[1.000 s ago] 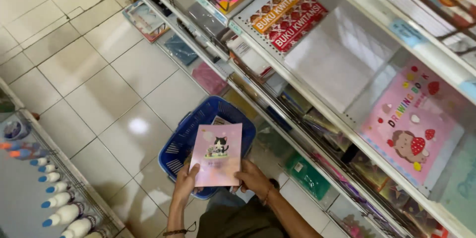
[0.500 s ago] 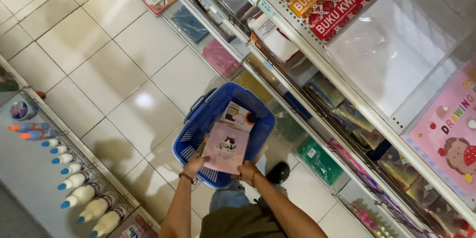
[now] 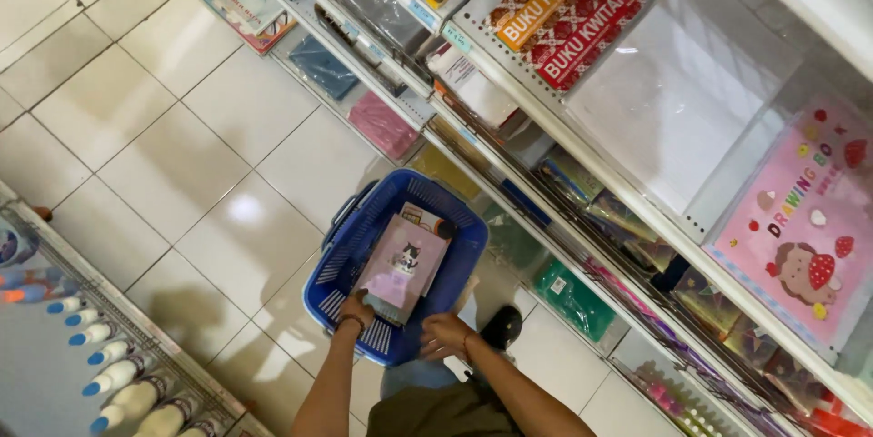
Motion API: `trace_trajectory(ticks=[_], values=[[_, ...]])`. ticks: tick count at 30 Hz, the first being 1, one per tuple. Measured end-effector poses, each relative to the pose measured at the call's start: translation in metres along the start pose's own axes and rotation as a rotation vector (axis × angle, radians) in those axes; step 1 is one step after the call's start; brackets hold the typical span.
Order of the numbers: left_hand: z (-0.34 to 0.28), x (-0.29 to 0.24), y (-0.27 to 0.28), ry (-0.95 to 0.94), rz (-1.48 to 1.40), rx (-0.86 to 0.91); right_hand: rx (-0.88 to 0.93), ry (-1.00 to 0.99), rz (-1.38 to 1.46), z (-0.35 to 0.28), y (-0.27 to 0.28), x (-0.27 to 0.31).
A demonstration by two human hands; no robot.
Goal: Organizing notebooks by placing them in a basket, wiping the shelf clean with a cloth, and then returning the notebooks to the shelf.
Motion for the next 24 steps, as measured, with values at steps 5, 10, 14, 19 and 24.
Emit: trace_trajectory(ticks=[5, 10, 14, 19, 24], values=[[0.003, -0.041, 0.013, -0.212, -0.12, -0.176, -0.088, -0.034, 0.103, -0.049, 0.015, 0.029], [0.005, -0.13, 0.085, -0.424, -0.318, -0.333, -0.119, 0.26, -0.134, -0.147, 0.03, 0.119], [-0.023, -0.26, 0.202, -0.826, -0.295, -0.606, -0.245, 0.67, -0.528, -0.299, 0.037, 0.211], [-0.128, -0.462, 0.359, -1.072, -0.392, -0.65, -0.451, 1.084, -0.586, -0.6, -0.008, 0.266], [-0.26, -0.632, 0.453, -1.412, -0.264, -0.718, -0.782, 1.36, -0.729, -0.796, -0.045, 0.263]])
Point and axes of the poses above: each hand's wrist, its own z-axis towards the middle knuckle, its own y-axis out of the back of the hand, x = y × z, the point moved 10 cm from there along z, towards the middle knuckle, and after that the axes turned 13 degrees about -y, right-handed, at the moved point
